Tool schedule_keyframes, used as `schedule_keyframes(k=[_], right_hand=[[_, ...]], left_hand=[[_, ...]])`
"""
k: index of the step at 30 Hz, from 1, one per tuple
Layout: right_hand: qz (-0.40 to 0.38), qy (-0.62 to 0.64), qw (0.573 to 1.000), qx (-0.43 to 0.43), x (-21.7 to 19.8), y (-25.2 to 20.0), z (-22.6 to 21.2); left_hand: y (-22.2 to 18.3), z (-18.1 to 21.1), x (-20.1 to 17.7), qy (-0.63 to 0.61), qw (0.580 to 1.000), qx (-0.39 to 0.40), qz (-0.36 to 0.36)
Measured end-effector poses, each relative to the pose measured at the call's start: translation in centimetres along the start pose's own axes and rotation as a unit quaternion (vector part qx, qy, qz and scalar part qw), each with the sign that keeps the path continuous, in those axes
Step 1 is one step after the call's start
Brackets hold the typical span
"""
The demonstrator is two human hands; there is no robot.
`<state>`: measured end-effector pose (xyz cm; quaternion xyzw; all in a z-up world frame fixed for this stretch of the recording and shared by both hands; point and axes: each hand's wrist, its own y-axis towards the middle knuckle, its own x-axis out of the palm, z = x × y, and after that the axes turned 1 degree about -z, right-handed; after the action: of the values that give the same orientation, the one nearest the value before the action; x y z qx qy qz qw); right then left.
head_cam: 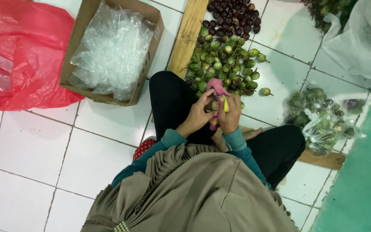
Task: A person sitting on a tiled floor is manually sorting small green fruits from a pile and placing them into small, clear plastic bags, which are then placed into a cardboard box.
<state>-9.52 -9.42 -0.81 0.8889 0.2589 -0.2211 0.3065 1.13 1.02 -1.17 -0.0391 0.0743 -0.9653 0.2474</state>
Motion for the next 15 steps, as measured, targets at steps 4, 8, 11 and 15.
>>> schedule_keyframes(k=[4, 8, 11, 15], right_hand=[[0.034, 0.062, 0.993, 0.09, -1.1, 0.3, 1.4], [0.141, 0.219, 0.913, 0.315, -3.2, 1.4, 2.5], [0.164, 0.243, 0.888, 0.353, -5.2, 2.1, -0.4], [-0.063, 0.123, 0.989, 0.06, -2.9, -0.1, -1.2]], left_hand=[[-0.6, 3.5, 0.4, -0.065, 0.998, -0.004, -0.021], [-0.3, 3.4, -0.3, -0.07, 0.997, 0.008, -0.04], [-0.1, 3.2, -1.6, -0.057, 0.998, 0.017, -0.031], [-0.2, 5.1, -0.5, 0.028, 1.0, -0.002, -0.006]])
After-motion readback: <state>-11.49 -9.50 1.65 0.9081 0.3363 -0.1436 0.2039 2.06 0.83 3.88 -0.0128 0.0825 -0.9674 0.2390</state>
